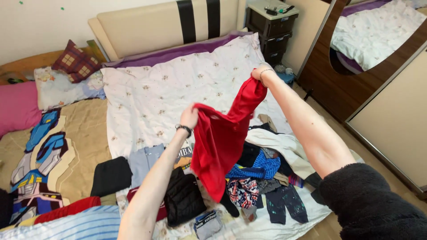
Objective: The person folds several clothing items on a bed, including a black puffer vest, blue shorts, gray shorts, a white t-shirt, and a red t-shirt. Each item is smoothed, folded, and placed in a neat pile on the bed.
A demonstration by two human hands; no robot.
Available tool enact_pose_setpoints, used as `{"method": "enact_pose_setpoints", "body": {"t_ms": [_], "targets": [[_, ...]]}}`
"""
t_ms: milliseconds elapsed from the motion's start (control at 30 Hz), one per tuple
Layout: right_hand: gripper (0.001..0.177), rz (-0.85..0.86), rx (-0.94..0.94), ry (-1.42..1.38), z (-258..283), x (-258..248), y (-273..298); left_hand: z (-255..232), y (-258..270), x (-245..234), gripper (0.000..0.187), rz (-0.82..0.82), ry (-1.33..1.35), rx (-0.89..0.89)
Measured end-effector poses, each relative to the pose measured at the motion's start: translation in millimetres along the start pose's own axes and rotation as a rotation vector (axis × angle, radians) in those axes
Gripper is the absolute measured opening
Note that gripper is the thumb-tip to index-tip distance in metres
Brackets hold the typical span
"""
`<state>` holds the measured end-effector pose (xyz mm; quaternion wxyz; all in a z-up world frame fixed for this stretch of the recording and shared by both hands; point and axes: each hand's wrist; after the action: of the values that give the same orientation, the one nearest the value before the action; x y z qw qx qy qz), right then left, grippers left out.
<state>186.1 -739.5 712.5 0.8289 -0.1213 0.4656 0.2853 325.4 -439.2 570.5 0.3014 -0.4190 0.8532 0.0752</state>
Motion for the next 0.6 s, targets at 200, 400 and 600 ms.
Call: {"method": "enact_pose_setpoints", "body": {"t_ms": [200,400,600], "targets": [[0.057,-0.076,0.129,-0.236,-23.5,2.5,-37.6,8.2,-18.2,-51.9,0.041,-0.222,0.085,0.035],[0.042,-0.158,0.225,-1.069,-87.4,36.8,-182.0,-266.2,199.9,-182.8,0.104,0.461,-0.035,-0.375],[0.054,0.306,0.096,-1.076,-23.2,55.1,-79.3,-70.4,38.8,-105.5,0.062,0.535,0.579,-0.599]]}}
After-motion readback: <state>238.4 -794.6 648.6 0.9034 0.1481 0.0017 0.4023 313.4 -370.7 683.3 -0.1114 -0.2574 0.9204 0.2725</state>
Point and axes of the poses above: each hand's wrist, its own y-axis away from the middle knuckle, its own x-axis out of the palm, z = x × y
